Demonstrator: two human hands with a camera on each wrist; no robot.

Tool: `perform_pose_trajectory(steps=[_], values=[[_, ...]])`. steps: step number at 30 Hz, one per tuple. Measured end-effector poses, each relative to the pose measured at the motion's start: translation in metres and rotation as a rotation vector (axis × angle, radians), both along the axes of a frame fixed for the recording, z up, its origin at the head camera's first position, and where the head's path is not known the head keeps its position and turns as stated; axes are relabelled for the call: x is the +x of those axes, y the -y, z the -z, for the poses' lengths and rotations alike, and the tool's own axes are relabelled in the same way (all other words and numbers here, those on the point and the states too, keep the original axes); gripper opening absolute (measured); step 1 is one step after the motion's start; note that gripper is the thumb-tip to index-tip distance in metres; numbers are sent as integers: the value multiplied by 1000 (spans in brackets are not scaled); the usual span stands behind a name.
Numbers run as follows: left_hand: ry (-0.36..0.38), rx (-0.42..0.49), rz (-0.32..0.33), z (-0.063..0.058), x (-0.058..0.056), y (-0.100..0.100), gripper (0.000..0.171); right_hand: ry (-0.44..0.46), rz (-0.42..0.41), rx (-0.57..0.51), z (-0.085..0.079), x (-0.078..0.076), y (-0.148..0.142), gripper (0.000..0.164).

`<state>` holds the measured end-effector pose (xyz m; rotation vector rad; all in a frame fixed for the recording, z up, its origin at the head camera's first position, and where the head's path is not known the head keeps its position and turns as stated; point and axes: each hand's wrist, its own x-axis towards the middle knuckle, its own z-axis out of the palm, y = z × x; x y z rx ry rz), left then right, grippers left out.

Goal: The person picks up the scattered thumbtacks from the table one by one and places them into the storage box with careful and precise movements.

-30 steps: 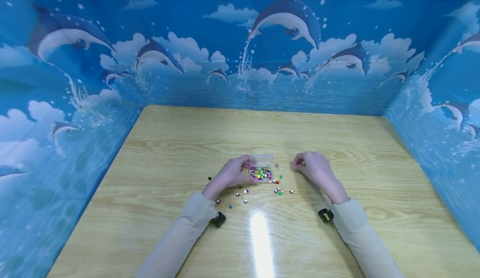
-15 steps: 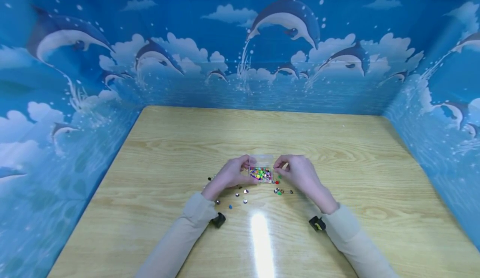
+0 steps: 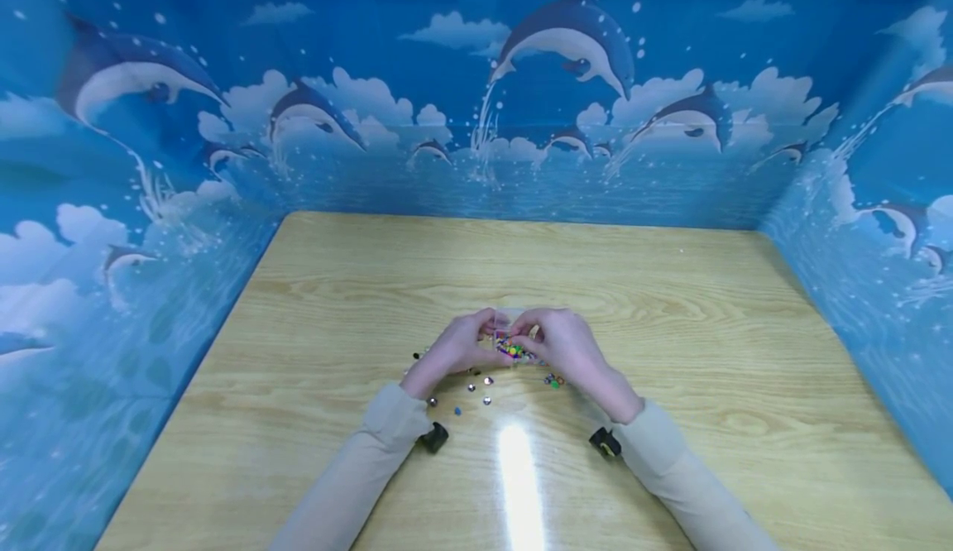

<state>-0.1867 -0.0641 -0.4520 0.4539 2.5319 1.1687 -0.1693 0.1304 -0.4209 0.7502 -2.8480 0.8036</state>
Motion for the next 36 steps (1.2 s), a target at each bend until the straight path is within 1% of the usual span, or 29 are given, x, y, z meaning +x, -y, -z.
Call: perform_pose_trajectory(steps=[4,8,12,16,21,24,27,31,36], values=[[-2,8,5,0,0,1,65,-8,-22,-12,3,0,1,10],[0,8,7,0,0,1,65,11,-31,-19,4,0,-2,14],[0,2,1,-1,1,1,64,54,4,-7,1,-1,-9,13],[-4,-10,-5,-2,1,0,64,77,71,11,-5,-3,-20,9],[-5,-27,-12,-2,1,-1,63,36,137,35,-11,-10,-37,9],[4,-27,-15,-2,2,-1,62,-14,163,53,-10,-17,-47,9],[7,-29,-13,-2,2,-1,62,-34,186,79,-7,-25,-58,11],[4,-25,-14,-1,2,-1,62,24,197,138,-2,-32,-68,14],[3,-23,-14,-2,2,-1,62,103,202,225,3,-36,-73,10]])
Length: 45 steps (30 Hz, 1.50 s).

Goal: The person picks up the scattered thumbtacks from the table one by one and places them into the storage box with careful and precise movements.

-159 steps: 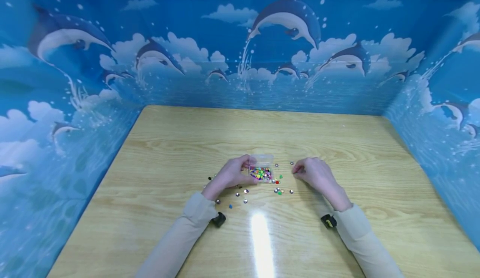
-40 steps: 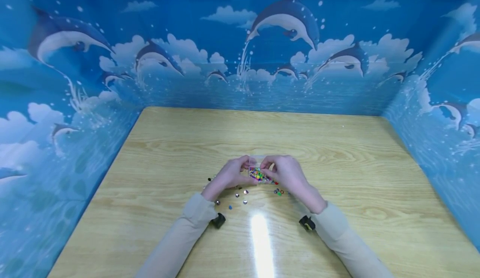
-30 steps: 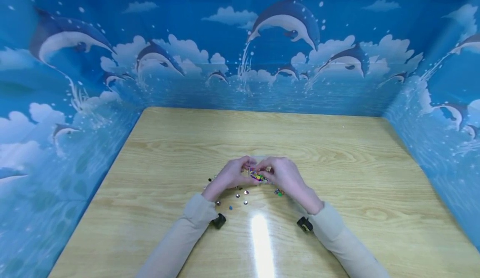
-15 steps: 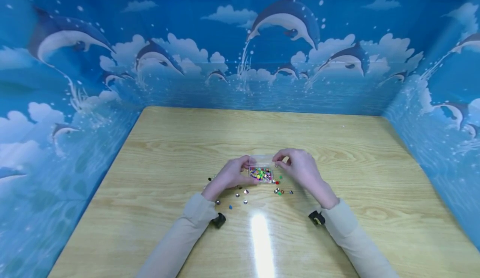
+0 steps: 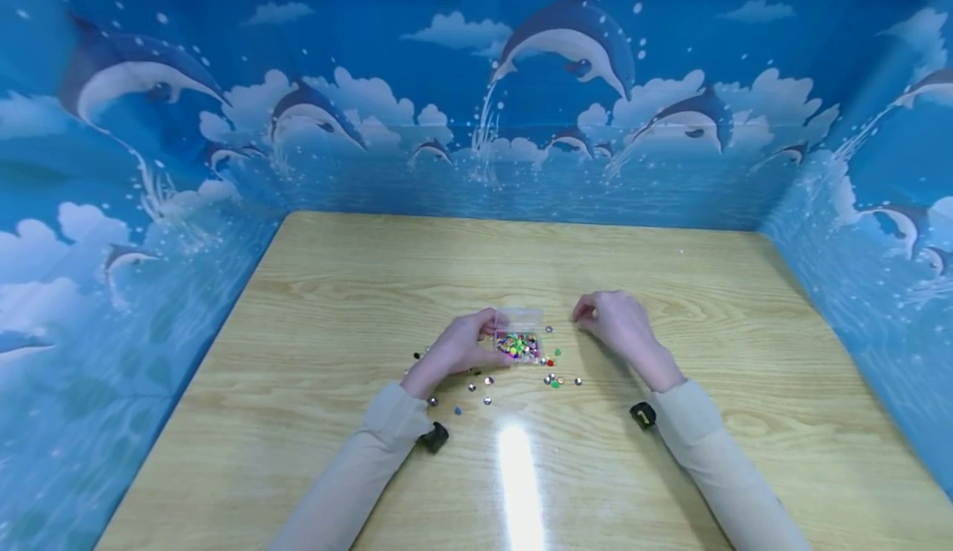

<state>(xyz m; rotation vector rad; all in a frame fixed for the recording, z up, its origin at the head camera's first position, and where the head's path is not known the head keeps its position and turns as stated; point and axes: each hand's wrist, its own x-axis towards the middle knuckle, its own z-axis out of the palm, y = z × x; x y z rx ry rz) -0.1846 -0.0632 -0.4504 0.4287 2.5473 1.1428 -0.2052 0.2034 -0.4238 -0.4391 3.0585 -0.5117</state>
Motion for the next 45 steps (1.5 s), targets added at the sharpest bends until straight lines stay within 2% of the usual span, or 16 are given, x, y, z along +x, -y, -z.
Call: perform_pose_trajectory(steps=[14,20,27,35,45], values=[[7,-1,-3,0,-1,0,62,35,19,16,7,-4,-3,4],[9,7,-2,0,0,0,61,3,31,-42,6,3,0,4],[19,9,-12,0,-1,0,62,-94,-52,-139,0,17,14,7],[9,21,-2,0,-2,0,62,-95,-118,-172,-4,27,39,8],[4,11,-5,-1,-1,0,62,-85,-151,-220,-4,27,60,9]])
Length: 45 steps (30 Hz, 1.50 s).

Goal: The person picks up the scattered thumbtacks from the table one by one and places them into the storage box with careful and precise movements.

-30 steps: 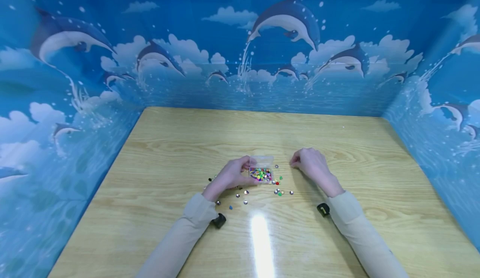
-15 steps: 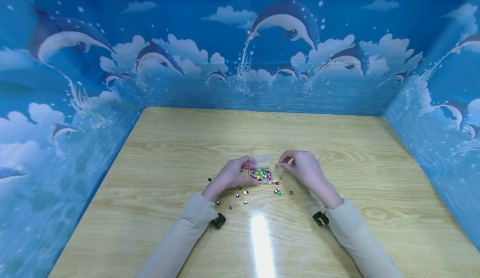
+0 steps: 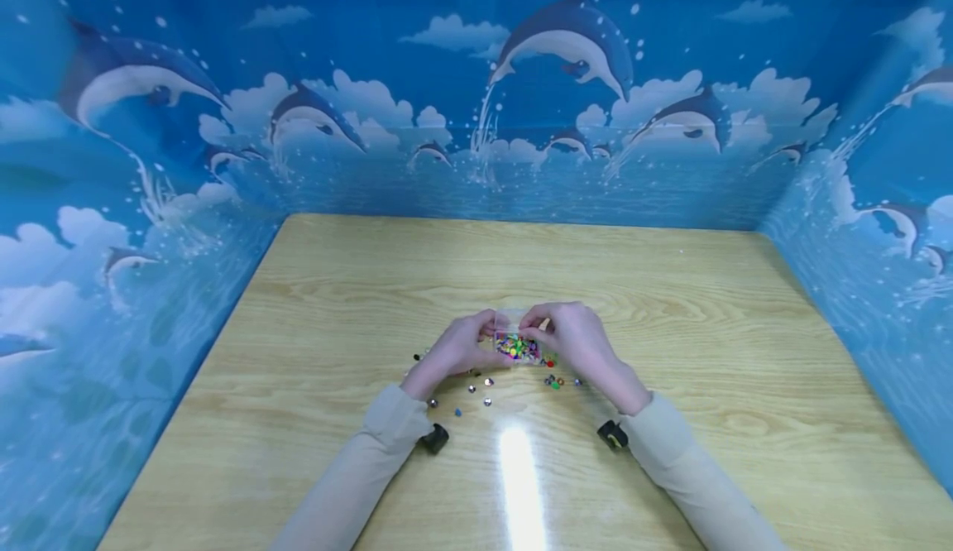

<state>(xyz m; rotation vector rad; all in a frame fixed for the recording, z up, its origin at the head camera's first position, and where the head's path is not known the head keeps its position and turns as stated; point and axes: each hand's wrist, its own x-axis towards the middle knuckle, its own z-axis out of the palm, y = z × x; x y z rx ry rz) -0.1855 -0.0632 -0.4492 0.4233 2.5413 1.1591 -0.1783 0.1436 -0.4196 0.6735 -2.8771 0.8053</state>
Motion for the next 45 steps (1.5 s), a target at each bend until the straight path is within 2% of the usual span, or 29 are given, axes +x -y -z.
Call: perform_pose_trajectory(steps=[5,11,19,27,32,40,45], values=[[-1,1,8,1,0,0,63,21,9,5,0,2,-2,10],[-4,-3,11,1,-1,-1,63,39,33,42,0,10,-20,7],[11,-16,-10,1,0,0,65,0,-8,131,6,25,-46,6],[10,-5,-4,0,0,0,64,55,-56,161,9,34,-59,9],[12,-2,-6,1,0,0,64,103,-71,178,12,34,-62,11],[15,-1,-8,1,-1,0,63,119,-51,172,13,30,-65,9],[10,-9,-9,1,-1,0,62,86,-50,145,11,27,-61,7]])
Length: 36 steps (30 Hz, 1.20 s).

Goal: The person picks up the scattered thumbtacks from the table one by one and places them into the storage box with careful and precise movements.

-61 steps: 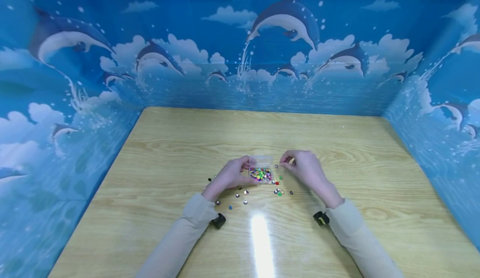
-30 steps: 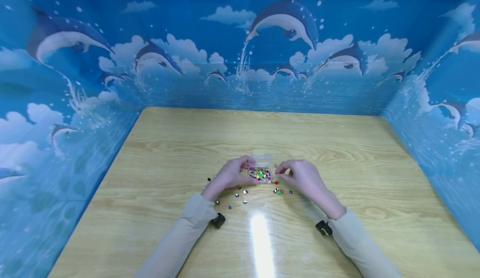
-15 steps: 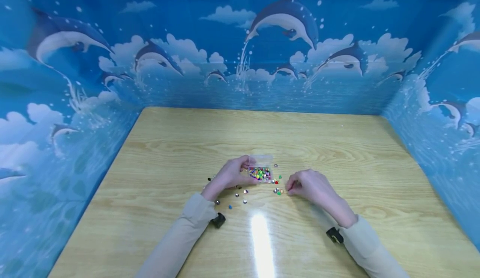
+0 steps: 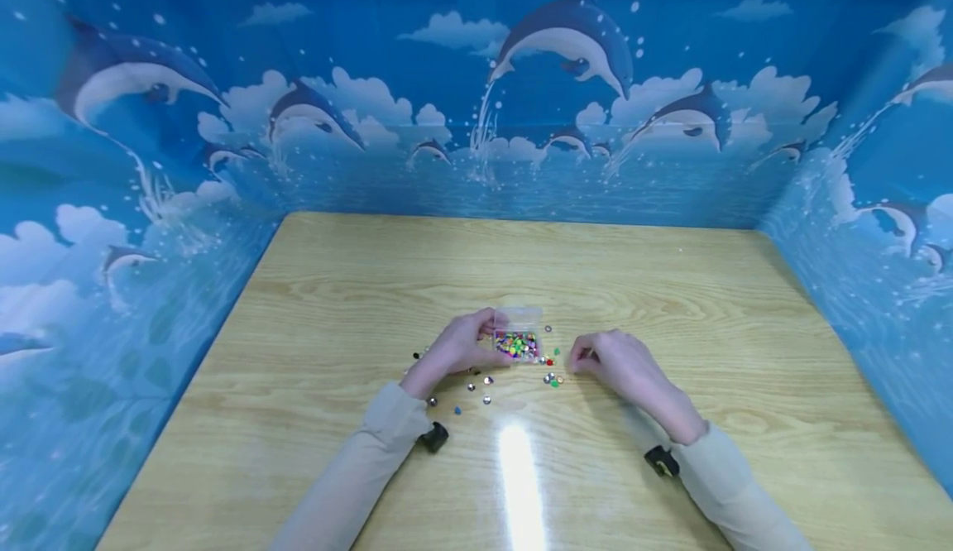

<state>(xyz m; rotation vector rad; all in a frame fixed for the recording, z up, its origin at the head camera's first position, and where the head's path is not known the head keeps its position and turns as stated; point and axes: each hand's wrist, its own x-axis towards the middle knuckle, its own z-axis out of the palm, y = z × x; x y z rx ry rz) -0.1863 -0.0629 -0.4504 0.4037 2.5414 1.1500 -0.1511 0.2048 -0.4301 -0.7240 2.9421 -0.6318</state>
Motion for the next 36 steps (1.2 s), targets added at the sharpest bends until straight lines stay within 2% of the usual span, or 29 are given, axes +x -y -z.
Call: perform_pose_trajectory(steps=[9,15,24,31,36], values=[[-15,7,6,0,1,0,60,-106,10,-28,-2,-7,20,4],[-18,26,11,0,1,1,62,-94,-3,-81,-9,-13,39,6],[-25,-4,15,2,0,0,64,-77,-37,-124,-17,-19,66,6],[-32,-4,20,1,0,0,64,-89,-41,-123,-13,-20,69,6],[-32,-9,23,2,-1,1,63,-47,-27,-118,-12,-19,63,7]])
